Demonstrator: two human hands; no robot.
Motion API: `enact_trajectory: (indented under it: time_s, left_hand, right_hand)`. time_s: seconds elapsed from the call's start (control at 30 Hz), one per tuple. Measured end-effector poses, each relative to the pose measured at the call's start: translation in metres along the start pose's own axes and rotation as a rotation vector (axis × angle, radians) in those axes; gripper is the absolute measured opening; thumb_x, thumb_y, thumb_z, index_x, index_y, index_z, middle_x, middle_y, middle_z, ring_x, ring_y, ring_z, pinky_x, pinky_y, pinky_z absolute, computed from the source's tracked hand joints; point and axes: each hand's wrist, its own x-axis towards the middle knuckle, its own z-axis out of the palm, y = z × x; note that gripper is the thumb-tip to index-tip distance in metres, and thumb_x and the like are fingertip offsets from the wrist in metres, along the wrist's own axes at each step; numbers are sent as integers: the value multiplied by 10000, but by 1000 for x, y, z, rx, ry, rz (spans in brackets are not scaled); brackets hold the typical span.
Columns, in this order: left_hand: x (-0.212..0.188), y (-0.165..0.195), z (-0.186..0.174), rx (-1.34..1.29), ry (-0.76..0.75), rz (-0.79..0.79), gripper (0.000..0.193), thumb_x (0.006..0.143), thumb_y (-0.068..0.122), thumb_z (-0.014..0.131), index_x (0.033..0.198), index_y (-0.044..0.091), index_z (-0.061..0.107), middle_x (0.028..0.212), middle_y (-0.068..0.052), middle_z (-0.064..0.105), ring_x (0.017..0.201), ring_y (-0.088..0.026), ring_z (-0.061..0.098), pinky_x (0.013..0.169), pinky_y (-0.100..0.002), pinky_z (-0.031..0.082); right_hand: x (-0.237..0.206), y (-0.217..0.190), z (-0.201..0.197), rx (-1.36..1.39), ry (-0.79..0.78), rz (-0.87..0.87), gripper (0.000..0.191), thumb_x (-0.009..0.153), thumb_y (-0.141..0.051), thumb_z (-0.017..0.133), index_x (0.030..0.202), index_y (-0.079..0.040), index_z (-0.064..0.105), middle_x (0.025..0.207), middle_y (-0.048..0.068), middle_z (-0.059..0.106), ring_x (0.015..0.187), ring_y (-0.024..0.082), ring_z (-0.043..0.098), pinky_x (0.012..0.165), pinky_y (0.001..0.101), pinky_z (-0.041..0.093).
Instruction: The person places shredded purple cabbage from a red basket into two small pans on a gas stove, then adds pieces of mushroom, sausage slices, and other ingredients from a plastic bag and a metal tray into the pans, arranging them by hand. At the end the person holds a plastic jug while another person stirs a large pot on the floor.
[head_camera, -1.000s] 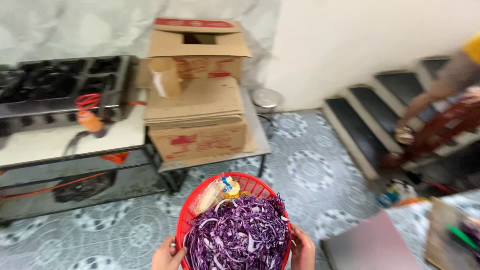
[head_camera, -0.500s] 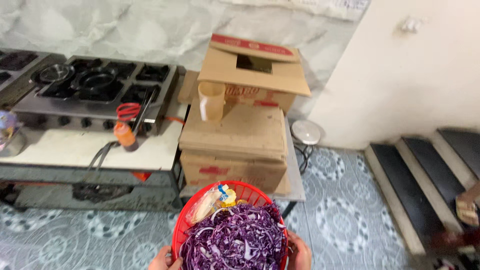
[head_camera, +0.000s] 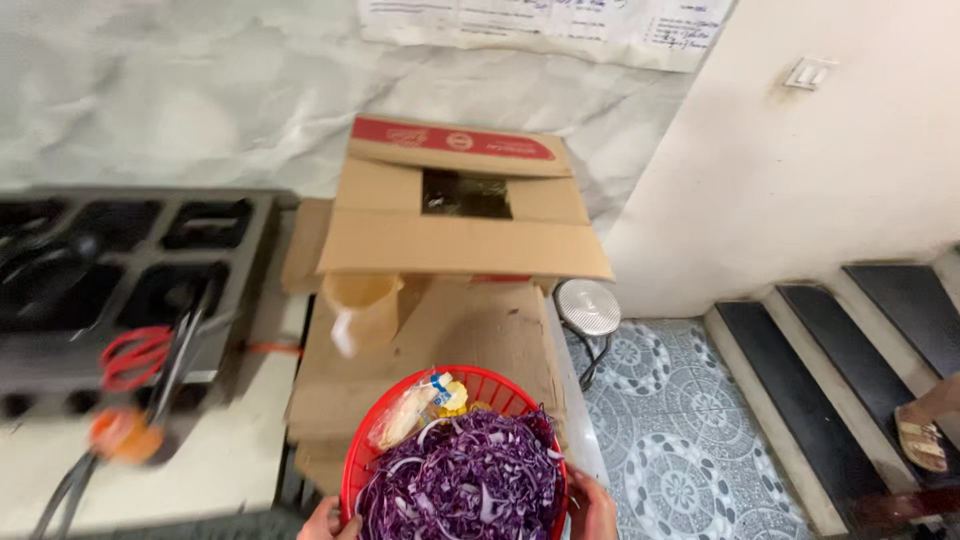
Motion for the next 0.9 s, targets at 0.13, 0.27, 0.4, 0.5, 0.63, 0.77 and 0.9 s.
enact_trajectory:
  time_s: [0.13, 0.27, 0.4, 0.5, 0.63, 0.77, 0.9]
  left_hand:
    - [89, 27, 14, 152, -169, 19, 489, 768, 201, 824, 1213, 102, 647, 793, -118, 865, 742, -187, 839, 711, -332, 628]
    - [161, 59, 40, 520, -104, -36, 563, 844, 343, 827, 1335, 194, 596, 900, -88, 833, 822, -202, 800, 753, -364, 602]
    - [209, 66, 59, 364, -126, 143, 537, 876, 254, 718, 1362, 105, 546, 978, -129, 807, 877, -236, 790, 776, -364, 596]
    - [231, 62, 67, 246, -154, 86, 510, 907, 240, 671, 1379, 98, 539, 1043, -137, 799, 923, -212, 785, 829, -361, 583]
    - [231, 49, 62, -3, -263, 100, 456, 968, 234, 611, 1383, 59, 534, 1161, -169, 784, 1059, -210, 742, 925, -346, 533]
    - [227, 50, 63, 27, -188, 87, 464, 992, 258, 598, 1399, 43, 542, 1210, -177, 745, 1115, -249, 721, 960, -353, 522]
    - [211, 57, 61, 99, -116, 135, 427, 1019, 266, 540, 1377, 38, 585, 1231, -183, 732, 1139, -308, 703, 988, -381, 501]
  right_hand:
    - [43, -2, 31, 34, 112, -19, 418, 910, -188, 532, 1190, 47, 736, 984, 118, 737, 867, 218, 644, 795, 393, 477]
    - [84, -8, 70, 74, 202, -39, 389, 902, -162, 533, 1170, 29, 740, 962, 83, 738, 855, 192, 637, 781, 369, 487]
    - [108, -2, 95, 67, 301, -35, 352, 933, -150, 555, 1177, 11, 751, 932, 61, 700, 829, 170, 602, 740, 340, 455]
    - [121, 3, 110, 48, 366, -85, 327, 924, -108, 549, 1158, 21, 737, 952, 61, 717, 838, 164, 620, 743, 328, 467]
    - [116, 16, 114, -99, 404, -166, 309, 922, -49, 589, 1186, 44, 721, 979, 93, 725, 843, 172, 628, 727, 323, 462]
    - [106, 24, 109, -335, 387, -264, 352, 928, -51, 589, 1243, 48, 709, 1096, 92, 747, 932, 146, 637, 826, 284, 485]
    - [96, 24, 107, -404, 284, -246, 419, 955, -106, 565, 1351, 6, 646, 1166, 97, 739, 996, 148, 642, 907, 289, 484]
